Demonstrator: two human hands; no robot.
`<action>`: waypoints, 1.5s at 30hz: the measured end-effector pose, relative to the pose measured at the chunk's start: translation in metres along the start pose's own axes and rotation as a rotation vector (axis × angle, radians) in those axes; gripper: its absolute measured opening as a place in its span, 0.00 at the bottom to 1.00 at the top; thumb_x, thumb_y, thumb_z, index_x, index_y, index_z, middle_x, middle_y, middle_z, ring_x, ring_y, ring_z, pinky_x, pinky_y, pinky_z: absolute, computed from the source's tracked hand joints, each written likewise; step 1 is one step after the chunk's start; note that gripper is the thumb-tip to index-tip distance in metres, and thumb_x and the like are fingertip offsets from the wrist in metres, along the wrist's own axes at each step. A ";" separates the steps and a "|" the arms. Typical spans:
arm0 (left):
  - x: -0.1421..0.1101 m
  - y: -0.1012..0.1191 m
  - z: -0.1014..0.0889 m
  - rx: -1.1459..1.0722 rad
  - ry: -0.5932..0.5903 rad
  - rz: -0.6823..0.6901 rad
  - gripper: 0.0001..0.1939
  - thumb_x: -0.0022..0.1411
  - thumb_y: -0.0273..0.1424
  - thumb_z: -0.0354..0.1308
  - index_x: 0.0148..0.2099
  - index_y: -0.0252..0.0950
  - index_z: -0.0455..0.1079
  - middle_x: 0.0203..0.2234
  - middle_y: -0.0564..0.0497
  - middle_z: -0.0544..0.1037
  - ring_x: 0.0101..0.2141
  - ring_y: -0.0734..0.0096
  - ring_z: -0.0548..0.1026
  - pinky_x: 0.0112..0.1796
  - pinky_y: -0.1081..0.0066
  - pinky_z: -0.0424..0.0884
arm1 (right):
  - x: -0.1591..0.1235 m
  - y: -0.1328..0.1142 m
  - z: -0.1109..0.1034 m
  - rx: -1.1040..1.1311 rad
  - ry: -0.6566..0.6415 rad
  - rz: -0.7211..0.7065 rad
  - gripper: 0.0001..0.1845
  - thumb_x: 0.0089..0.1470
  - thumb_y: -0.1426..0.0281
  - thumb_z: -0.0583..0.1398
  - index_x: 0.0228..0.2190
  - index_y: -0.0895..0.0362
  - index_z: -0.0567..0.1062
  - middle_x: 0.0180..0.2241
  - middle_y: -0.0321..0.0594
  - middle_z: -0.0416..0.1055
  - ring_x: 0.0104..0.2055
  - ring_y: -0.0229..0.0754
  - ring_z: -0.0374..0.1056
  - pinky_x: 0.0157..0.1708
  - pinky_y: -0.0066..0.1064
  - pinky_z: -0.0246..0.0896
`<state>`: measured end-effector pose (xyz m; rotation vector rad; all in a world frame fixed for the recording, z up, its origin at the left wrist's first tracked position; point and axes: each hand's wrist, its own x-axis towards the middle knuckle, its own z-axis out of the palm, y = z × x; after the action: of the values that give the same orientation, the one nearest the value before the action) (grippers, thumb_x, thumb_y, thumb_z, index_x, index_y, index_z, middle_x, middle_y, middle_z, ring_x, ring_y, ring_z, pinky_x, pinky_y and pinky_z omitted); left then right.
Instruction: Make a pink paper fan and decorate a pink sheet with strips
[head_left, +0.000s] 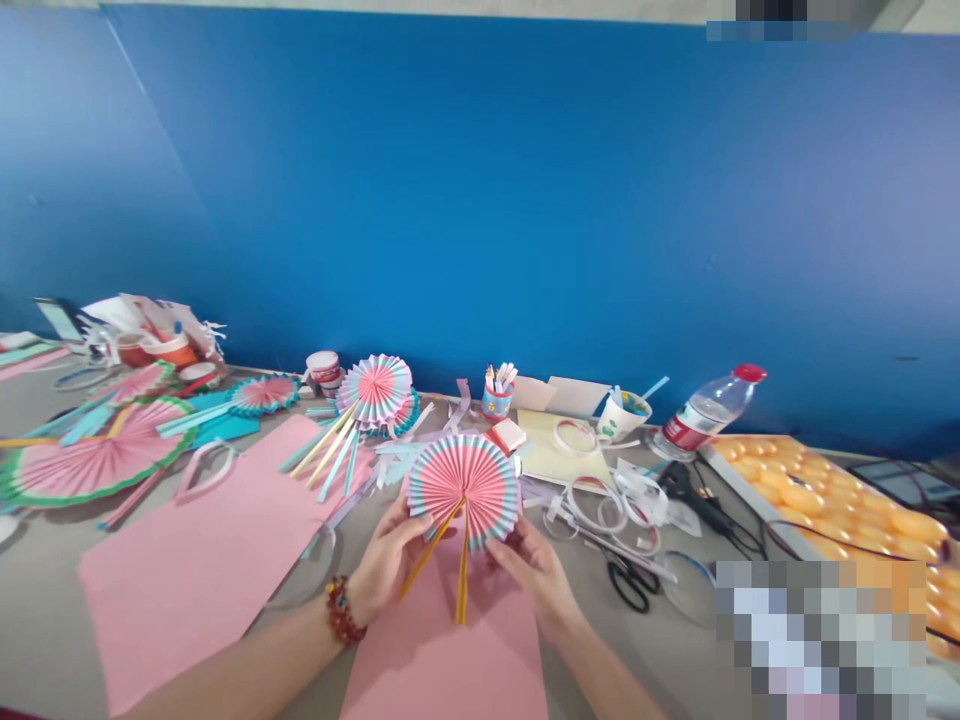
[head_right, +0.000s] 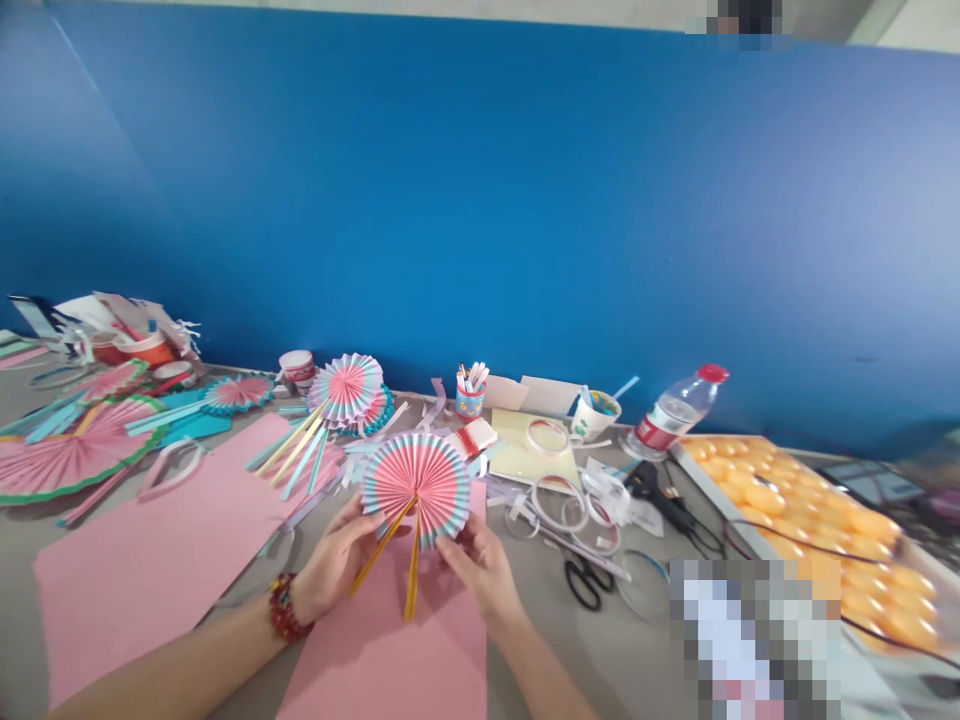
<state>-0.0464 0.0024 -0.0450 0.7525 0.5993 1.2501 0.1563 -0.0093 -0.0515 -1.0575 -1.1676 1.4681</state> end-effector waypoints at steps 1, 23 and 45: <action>0.000 0.000 0.000 0.003 0.002 -0.005 0.12 0.60 0.26 0.61 0.47 0.37 0.75 0.45 0.45 0.79 0.46 0.56 0.76 0.46 0.59 0.73 | 0.000 -0.001 0.000 0.010 -0.005 -0.010 0.21 0.50 0.56 0.67 0.42 0.54 0.75 0.36 0.42 0.75 0.33 0.43 0.71 0.34 0.35 0.69; 0.000 -0.001 -0.001 0.039 0.004 -0.011 0.11 0.61 0.30 0.62 0.47 0.36 0.74 0.46 0.44 0.79 0.46 0.56 0.77 0.46 0.59 0.74 | 0.003 -0.003 -0.002 0.052 0.092 -0.114 0.17 0.51 0.58 0.66 0.41 0.53 0.75 0.37 0.41 0.74 0.36 0.43 0.69 0.34 0.33 0.69; -0.003 -0.005 -0.001 0.168 0.054 -0.019 0.14 0.58 0.36 0.66 0.45 0.36 0.77 0.41 0.46 0.82 0.40 0.60 0.79 0.44 0.64 0.76 | 0.002 -0.001 0.001 0.098 0.097 -0.076 0.20 0.49 0.58 0.68 0.41 0.54 0.76 0.39 0.42 0.75 0.37 0.44 0.70 0.34 0.34 0.70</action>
<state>-0.0450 -0.0010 -0.0492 0.8522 0.7611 1.2156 0.1550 -0.0078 -0.0504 -0.9958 -1.0458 1.3856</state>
